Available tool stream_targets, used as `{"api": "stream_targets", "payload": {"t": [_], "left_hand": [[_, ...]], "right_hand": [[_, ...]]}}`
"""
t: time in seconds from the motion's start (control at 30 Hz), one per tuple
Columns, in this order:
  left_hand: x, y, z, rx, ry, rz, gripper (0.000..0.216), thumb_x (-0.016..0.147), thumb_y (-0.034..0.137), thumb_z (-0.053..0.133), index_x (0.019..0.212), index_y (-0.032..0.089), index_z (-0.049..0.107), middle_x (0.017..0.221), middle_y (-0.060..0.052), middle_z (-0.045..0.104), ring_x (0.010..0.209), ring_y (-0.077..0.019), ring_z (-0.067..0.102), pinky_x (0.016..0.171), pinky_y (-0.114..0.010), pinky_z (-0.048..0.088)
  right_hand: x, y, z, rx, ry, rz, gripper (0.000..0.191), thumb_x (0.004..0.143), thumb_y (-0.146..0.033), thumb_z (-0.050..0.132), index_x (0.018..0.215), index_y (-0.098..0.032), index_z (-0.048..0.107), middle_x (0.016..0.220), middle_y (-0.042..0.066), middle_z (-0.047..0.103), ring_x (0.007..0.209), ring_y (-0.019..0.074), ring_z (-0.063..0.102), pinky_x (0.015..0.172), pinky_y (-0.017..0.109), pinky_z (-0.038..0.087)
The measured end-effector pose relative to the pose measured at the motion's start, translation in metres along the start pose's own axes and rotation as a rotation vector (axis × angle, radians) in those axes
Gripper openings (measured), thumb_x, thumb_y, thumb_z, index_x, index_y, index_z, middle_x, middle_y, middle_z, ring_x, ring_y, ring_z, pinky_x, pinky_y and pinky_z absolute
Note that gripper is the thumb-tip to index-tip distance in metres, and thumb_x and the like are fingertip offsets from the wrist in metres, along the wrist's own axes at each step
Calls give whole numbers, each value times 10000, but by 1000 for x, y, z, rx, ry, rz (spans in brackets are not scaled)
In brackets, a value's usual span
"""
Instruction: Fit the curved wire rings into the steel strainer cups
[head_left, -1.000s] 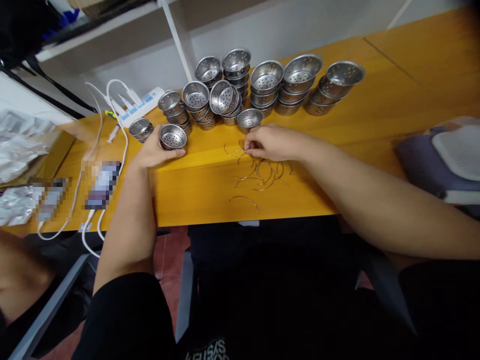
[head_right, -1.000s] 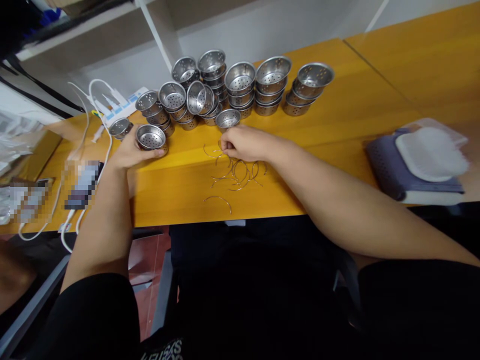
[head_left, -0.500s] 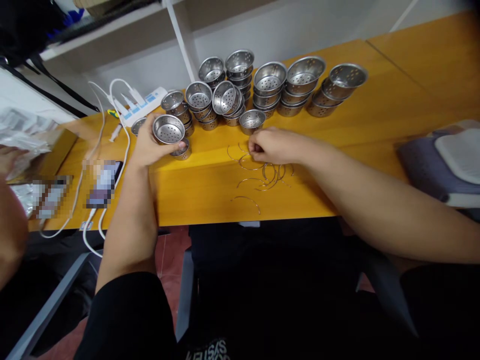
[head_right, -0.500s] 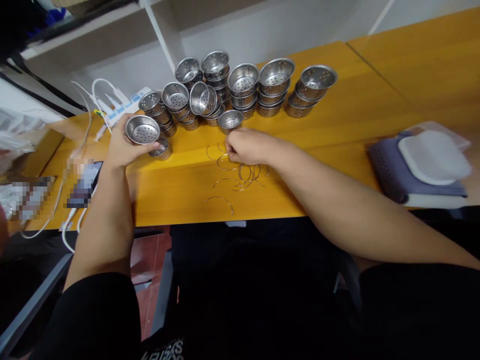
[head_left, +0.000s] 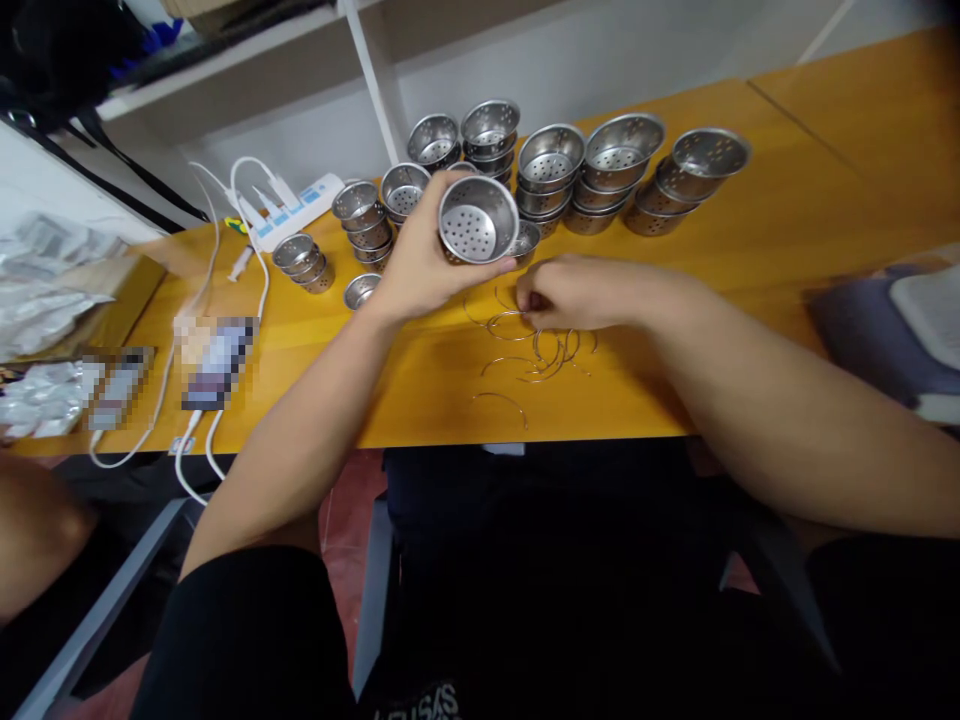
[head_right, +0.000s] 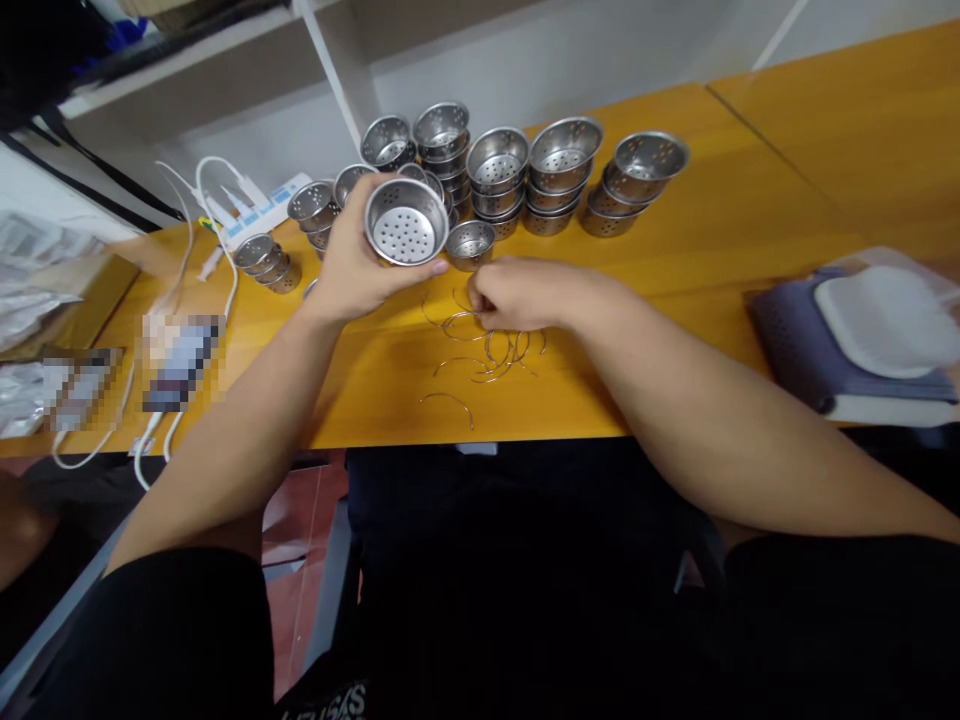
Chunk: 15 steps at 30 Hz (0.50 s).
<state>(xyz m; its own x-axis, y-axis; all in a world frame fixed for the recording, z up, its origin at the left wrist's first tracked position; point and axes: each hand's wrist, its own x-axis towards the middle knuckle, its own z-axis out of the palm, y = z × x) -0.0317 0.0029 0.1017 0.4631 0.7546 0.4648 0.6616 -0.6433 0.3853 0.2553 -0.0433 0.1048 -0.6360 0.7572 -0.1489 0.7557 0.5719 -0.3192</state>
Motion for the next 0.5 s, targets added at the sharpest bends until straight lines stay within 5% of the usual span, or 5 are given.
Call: {"api": "stream_targets", "payload": {"t": [0.07, 0.2, 0.33, 0.5], "left_hand": [[12, -31, 39, -166, 102, 170, 1203, 903, 1049, 1008, 1781, 385, 522, 1765, -105, 735, 1685, -454, 783, 1469, -670, 627], [11, -88, 98, -325, 189, 269, 1209, 1020, 998, 934, 1919, 391, 398, 1771, -149, 704, 1671, -428, 770, 1489, -661, 595], [-2, -109, 109, -362, 174, 300, 1198, 1022, 960, 958, 1932, 417, 399, 1785, -139, 686, 1660, -415, 771, 1486, -623, 601], [-4, -106, 104, -370, 189, 275, 1152, 1104, 874, 922, 1974, 422, 317, 1820, -151, 643, 1702, -393, 753, 1489, -590, 618]], "right_hand": [[-4, -5, -7, -37, -72, 49, 140, 1021, -151, 782, 1047, -247, 880, 993, 87, 887, 903, 307, 791, 869, 451, 541], [-7, -22, -14, -156, -160, 127, 82, 1084, -188, 822, 1083, -225, 895, 1047, 110, 888, 918, 297, 781, 814, 422, 515], [-4, -33, -11, -292, -172, 156, 105, 1129, -287, 857, 1139, -209, 926, 1128, 164, 907, 1003, 361, 819, 777, 449, 487], [-3, -32, -8, -295, -144, 135, 130, 1109, -307, 877, 1178, -227, 953, 1193, 165, 935, 1068, 389, 856, 814, 454, 504]]}}
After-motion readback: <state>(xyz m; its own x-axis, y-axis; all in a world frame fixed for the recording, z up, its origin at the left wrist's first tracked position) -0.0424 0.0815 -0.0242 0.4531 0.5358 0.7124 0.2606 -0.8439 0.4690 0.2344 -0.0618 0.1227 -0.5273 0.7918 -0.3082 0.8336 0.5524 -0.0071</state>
